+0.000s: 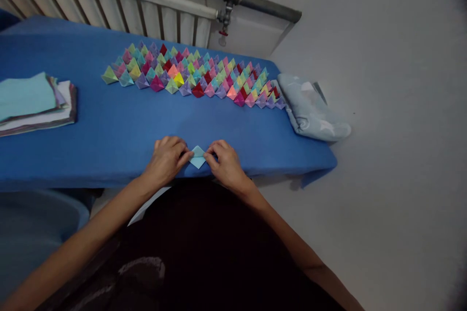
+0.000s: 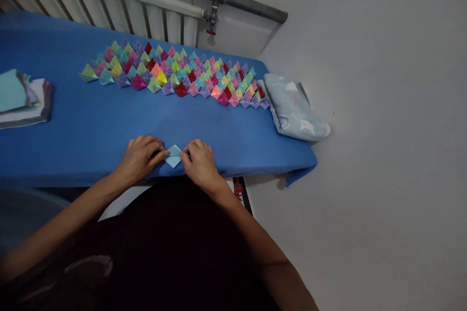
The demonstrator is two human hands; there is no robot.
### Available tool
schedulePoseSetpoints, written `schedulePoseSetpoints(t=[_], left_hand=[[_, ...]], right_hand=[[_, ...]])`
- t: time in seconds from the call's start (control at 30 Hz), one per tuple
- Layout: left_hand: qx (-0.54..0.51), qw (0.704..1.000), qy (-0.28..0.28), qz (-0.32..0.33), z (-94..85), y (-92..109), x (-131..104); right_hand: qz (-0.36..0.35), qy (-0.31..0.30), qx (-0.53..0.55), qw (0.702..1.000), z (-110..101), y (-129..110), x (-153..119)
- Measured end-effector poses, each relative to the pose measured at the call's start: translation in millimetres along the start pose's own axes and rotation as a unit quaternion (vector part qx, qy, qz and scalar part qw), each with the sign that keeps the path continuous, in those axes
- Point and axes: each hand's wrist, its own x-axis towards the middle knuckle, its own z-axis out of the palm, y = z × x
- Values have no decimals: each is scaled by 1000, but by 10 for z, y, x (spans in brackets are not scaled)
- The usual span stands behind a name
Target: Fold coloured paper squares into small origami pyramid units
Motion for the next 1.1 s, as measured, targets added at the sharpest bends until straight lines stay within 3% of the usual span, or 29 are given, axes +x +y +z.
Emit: schedulePoseSetpoints(t=[0.87, 0.97, 1.1], left_hand=[[34, 999, 26, -30, 37, 15, 25], [56, 997, 59, 6, 51, 38, -7], [47, 986, 78, 136, 59, 52, -76]], right_hand=[[45, -25, -153, 987, -10, -135, 31], [49, -18, -143, 988, -1, -120, 35], [44, -18, -135, 990, -13, -99, 55]])
